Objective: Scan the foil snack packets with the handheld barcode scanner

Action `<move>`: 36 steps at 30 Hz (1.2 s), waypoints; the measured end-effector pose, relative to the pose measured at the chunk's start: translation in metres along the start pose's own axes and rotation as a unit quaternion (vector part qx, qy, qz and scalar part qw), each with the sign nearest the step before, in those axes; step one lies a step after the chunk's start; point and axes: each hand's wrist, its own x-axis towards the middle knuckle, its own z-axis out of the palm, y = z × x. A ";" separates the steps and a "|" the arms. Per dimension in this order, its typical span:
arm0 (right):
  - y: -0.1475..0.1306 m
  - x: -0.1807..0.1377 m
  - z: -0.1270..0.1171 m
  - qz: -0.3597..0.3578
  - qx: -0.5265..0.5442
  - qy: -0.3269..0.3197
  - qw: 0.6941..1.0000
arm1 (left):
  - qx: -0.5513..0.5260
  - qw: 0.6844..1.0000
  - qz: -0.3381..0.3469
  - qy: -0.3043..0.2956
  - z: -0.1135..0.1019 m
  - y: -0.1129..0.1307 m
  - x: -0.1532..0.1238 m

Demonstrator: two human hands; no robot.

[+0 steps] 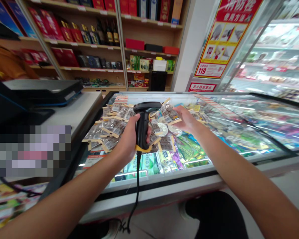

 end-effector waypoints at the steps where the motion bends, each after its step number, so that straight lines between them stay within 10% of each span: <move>1: 0.000 -0.001 0.001 0.001 0.000 -0.004 1.000 | -0.001 1.000 0.000 -0.001 0.000 0.001 0.000; 11: -0.001 0.006 -0.011 -0.066 -0.227 0.119 0.964 | -0.024 1.000 -0.013 0.011 0.000 0.003 0.000; 17: -0.006 -0.001 -0.051 -0.062 -0.678 0.309 0.664 | -0.031 0.999 -0.006 0.027 0.000 0.004 0.000; 20: -0.004 -0.005 -0.057 -0.029 -0.746 0.326 0.580 | -0.032 0.999 -0.009 0.025 0.000 0.004 0.000; 22: 0.001 -0.003 -0.048 -0.070 -0.736 0.312 0.596 | -0.030 0.999 -0.006 0.021 -0.001 0.004 0.001; 28: 0.031 0.006 0.006 -0.146 -0.545 0.074 0.823 | -0.023 1.000 0.000 0.020 -0.001 0.003 0.003; 36: 0.049 0.013 0.018 -0.126 -0.499 0.066 0.855 | -0.011 1.000 -0.017 0.022 0.000 0.001 0.002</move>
